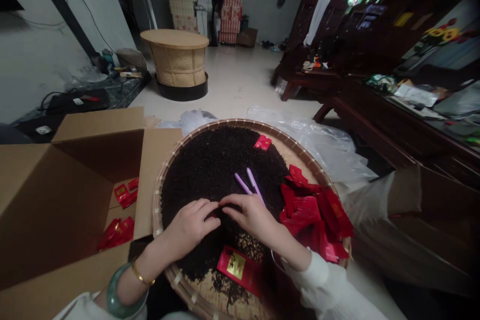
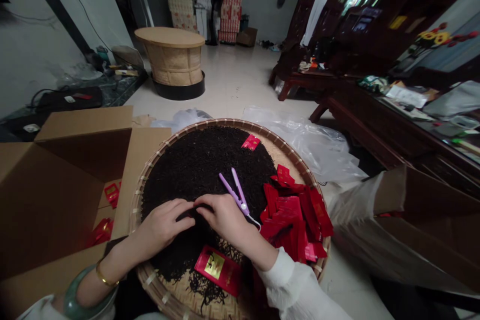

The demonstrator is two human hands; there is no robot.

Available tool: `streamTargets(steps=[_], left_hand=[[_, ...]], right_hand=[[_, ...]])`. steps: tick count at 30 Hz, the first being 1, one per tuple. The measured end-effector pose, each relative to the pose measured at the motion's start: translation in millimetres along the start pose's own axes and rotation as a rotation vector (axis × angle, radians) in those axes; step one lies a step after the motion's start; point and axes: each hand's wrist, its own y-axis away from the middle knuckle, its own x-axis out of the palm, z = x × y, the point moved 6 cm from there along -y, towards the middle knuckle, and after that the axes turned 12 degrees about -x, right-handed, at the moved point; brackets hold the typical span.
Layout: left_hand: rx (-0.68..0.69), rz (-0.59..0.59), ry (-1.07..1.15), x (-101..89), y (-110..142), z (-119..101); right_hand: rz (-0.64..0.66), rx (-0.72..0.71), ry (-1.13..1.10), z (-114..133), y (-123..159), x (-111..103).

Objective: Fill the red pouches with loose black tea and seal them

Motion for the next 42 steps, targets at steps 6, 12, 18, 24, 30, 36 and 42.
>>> streamTargets(steps=[6,12,18,24,30,36,42], left_hand=[[0.003,0.03,0.051,-1.5,2.0,2.8],[-0.022,0.072,0.076,-4.3,6.3,9.4],[-0.03,0.064,0.17,-3.2,4.8,9.6],[-0.54,0.14,0.802,19.4,3.1,37.1],[-0.87,0.539,1.496,63.5,5.2,25.7],[-0.97,0.53,1.552,71.9,5.4,21.0],[-1.005,0.45,1.466,75.2,6.1,20.7]], right_hand=[[-0.2,0.178,-0.383,-29.2,14.5,-1.8],[-0.094,0.076,-0.007,-32.7,33.5,-13.0],[0.125,-0.2,0.38,-5.2,19.9,8.7],[0.128,-0.161,0.183,-17.9,-9.3,13.0],[-0.103,0.056,-0.087,-45.5,-13.8,0.1],[-0.162,0.112,-0.184,-54.3,-9.7,0.1],[-0.145,-0.017,-0.025,-33.8,-10.2,-7.7]])
